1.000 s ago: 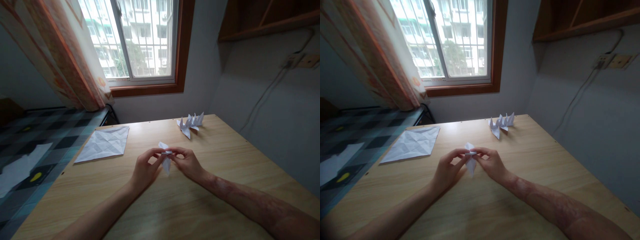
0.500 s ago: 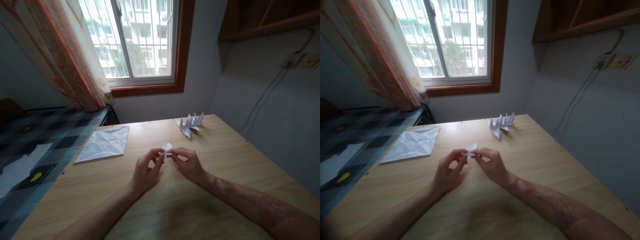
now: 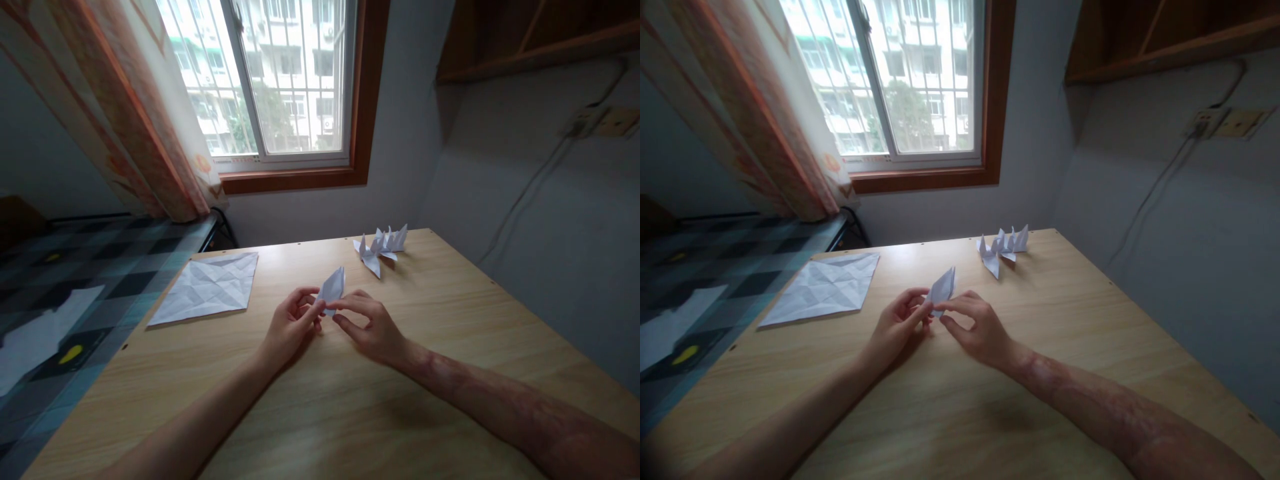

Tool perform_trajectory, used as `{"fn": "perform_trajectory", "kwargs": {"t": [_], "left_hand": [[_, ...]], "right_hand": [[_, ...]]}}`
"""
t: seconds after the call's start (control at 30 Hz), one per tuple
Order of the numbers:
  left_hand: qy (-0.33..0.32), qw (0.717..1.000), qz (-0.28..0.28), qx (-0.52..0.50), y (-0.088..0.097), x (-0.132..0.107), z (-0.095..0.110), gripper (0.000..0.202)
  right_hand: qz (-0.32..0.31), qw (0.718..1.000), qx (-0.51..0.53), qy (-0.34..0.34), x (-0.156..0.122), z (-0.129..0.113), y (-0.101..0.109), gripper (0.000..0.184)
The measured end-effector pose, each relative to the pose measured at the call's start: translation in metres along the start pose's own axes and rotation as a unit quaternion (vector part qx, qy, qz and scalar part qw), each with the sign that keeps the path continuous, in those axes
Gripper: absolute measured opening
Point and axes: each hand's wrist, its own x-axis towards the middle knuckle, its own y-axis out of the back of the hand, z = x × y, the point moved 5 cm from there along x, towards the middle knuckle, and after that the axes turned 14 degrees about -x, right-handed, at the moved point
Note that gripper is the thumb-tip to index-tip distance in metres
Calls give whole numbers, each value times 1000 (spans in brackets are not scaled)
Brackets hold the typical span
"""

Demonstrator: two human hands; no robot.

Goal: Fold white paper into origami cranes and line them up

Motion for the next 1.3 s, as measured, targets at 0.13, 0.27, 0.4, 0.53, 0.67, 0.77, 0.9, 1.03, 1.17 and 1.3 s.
{"fn": "perform_trajectory", "kwargs": {"t": [0.13, 0.27, 0.4, 0.53, 0.67, 0.77, 0.9, 1.03, 1.17, 1.3], "left_hand": [[23, 1000, 3, -6, 4, 0, -4, 44], [44, 999, 14, -23, 5, -1, -7, 40], [42, 998, 5, -42, 1, -1, -4, 40], [36, 999, -21, -33, -3, -1, -1, 43], [33, 998, -34, -33, -3, -1, -2, 41], [33, 998, -38, -40, -1, -1, -4, 40], [42, 997, -28, -53, 3, 0, -9, 40], [44, 997, -17, -57, 6, 0, -11, 39], [40, 997, -9, -58, 5, 0, -10, 38], [38, 998, -3, -45, 2, -1, -6, 38]], "right_hand": [[3, 999, 37, -30, -2, 3, 1, 22], [36, 987, 124, -91, -3, 13, 2, 33], [85, 968, 184, -147, -2, 29, 0, 44], [99, 957, 202, -186, 1, 43, -2, 44], [111, 946, 218, -212, 2, 50, -2, 43], [114, 940, 229, -226, 2, 51, -2, 42], [117, 935, 238, -234, 3, 53, -4, 42], [123, 936, 233, -232, 2, 56, -4, 41], [121, 944, 216, -220, 1, 57, -4, 36], [119, 945, 216, -213, 1, 55, -4, 33]]}}
